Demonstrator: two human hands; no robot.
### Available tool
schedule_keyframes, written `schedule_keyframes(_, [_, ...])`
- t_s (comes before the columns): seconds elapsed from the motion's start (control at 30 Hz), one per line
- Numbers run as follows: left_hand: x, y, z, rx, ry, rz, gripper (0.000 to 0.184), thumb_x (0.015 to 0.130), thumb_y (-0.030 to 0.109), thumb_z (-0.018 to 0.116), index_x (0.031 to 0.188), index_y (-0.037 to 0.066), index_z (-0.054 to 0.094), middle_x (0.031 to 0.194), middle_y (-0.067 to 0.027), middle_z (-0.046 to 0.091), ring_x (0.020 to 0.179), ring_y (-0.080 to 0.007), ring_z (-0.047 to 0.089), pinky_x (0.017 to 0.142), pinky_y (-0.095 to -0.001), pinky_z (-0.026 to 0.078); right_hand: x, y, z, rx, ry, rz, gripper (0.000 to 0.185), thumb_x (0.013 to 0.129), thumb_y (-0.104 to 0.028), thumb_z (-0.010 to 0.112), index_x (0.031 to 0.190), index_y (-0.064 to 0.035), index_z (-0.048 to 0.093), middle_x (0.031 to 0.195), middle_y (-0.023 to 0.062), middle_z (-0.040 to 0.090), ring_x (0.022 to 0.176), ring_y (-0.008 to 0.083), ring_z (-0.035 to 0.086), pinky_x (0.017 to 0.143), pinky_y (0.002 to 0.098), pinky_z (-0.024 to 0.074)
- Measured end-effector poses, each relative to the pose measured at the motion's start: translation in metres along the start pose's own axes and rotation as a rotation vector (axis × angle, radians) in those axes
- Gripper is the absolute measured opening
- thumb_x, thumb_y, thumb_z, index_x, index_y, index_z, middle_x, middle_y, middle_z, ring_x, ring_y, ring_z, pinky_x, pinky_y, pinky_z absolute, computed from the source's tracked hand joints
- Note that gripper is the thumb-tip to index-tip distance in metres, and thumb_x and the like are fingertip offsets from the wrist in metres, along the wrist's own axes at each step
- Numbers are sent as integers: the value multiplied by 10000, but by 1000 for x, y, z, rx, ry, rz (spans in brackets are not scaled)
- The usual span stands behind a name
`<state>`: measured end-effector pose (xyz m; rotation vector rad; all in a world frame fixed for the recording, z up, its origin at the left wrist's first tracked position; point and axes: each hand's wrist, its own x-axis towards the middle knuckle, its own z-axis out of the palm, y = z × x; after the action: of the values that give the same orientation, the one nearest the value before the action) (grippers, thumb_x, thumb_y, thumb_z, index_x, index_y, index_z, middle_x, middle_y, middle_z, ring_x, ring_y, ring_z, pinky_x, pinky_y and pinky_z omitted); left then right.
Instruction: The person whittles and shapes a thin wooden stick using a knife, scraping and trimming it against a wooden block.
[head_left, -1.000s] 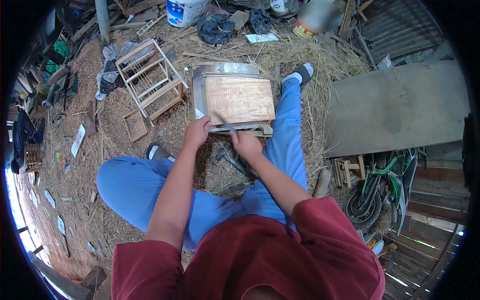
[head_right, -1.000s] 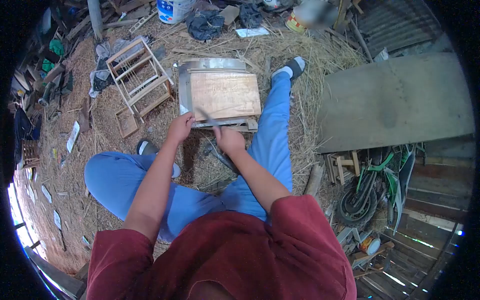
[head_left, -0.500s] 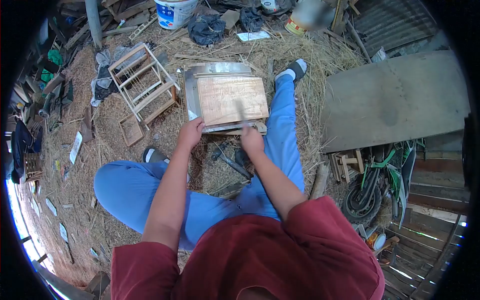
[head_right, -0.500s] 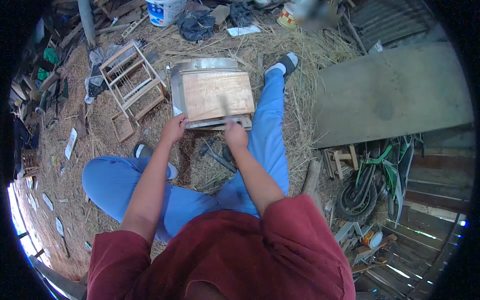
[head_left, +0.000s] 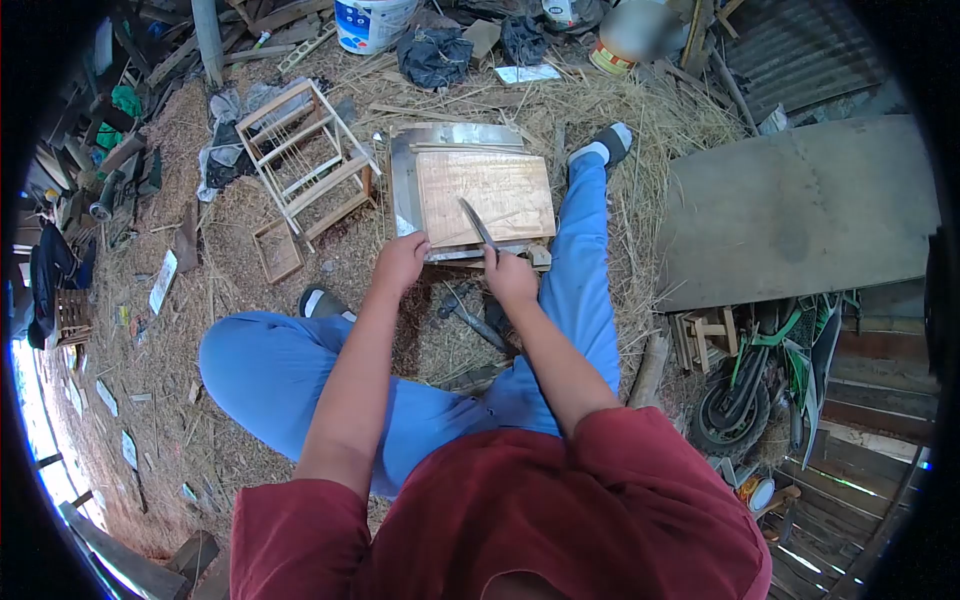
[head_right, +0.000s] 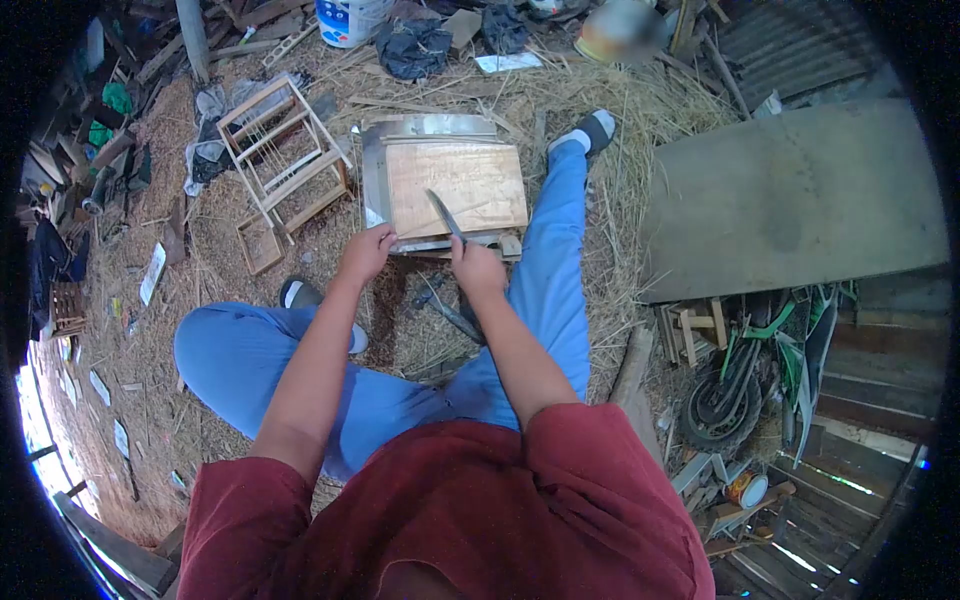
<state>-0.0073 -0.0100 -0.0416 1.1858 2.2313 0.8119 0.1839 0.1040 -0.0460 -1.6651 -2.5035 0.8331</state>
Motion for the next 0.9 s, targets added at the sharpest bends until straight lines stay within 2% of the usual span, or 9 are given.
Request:
schedule_keyframes(0.07, [1, -2, 4, -24, 5, 11, 179, 934, 261, 600, 1004, 108, 662, 913, -212, 679, 866, -440, 643, 757, -508, 512, -6, 7, 9, 28, 6, 26, 607, 1016, -500, 399, 876, -4, 720, 865, 302, 681, 841, 459, 682, 789, 559, 536])
schedule_keyframes(0.17, [2, -2, 3, 1, 1, 4, 175, 930, 257, 606, 1004, 108, 660, 915, -209, 678, 863, -440, 642, 757, -505, 513, -11, 4, -2, -106, -65, -87, 614, 1021, -485, 391, 897, 21, 715, 884, 310, 677, 863, 465, 677, 812, 564, 528])
schedule_keyframes(0.23, [3, 3, -2, -1, 13, 6, 174, 930, 257, 606, 1002, 107, 659, 915, -210, 677, 864, -441, 641, 755, -505, 512, -2, 10, 1, 26, 40, 146, 626, 1024, -484, 380, 901, 34, 711, 907, 301, 684, 875, 467, 676, 817, 572, 522])
schedule_keyframes(0.27, [0, 6, -2, -3, 15, 8, 173, 930, 257, 607, 1000, 107, 658, 916, -211, 676, 864, -441, 640, 752, -506, 511, -5, 12, 7, 71, -19, 17, 638, 1026, -489, 373, 902, 37, 711, 894, 304, 683, 867, 466, 679, 806, 568, 525])
schedule_keyframes(0.43, [4, 2, -2, 1, 13, 24, 177, 930, 257, 607, 1007, 106, 659, 921, -216, 673, 874, -444, 637, 756, -504, 510, -2, 17, -3, 45, 67, 155, 627, 1026, -482, 377, 898, 34, 710, 869, 306, 677, 845, 470, 674, 788, 566, 529])
schedule_keyframes(0.5, [-1, 4, 2, 0, 28, 34, 177, 930, 257, 608, 1009, 107, 659, 920, -217, 672, 877, -445, 637, 758, -504, 510, -13, 5, 1, -118, -95, -60, 626, 1026, -484, 377, 906, 32, 711, 872, 304, 679, 851, 478, 672, 792, 567, 528])
schedule_keyframes(0.63, [3, 2, -9, 2, -9, 17, 176, 934, 252, 606, 1025, 112, 662, 935, -210, 676, 882, -441, 640, 764, -500, 513, 3, 27, 9, 105, 68, 207, 621, 1024, -491, 384, 911, 28, 708, 895, 315, 676, 890, 480, 668, 817, 564, 522])
schedule_keyframes(0.83, [-1, 5, -2, 30, 18, 30, 172, 933, 244, 609, 1029, 112, 663, 913, -208, 679, 872, -437, 645, 749, -505, 513, -2, 25, 15, 140, 147, 290, 640, 1021, -498, 384, 855, 30, 705, 902, 315, 677, 908, 478, 667, 830, 567, 513])
schedule_keyframes(0.9, [-2, 3, 0, -14, 27, 39, 169, 932, 245, 612, 1015, 105, 658, 900, -214, 676, 864, -441, 643, 743, -510, 510, -11, 16, 9, 13, 18, 37, 664, 1020, -524, 361, 871, 19, 714, 901, 298, 685, 883, 482, 668, 799, 571, 518])
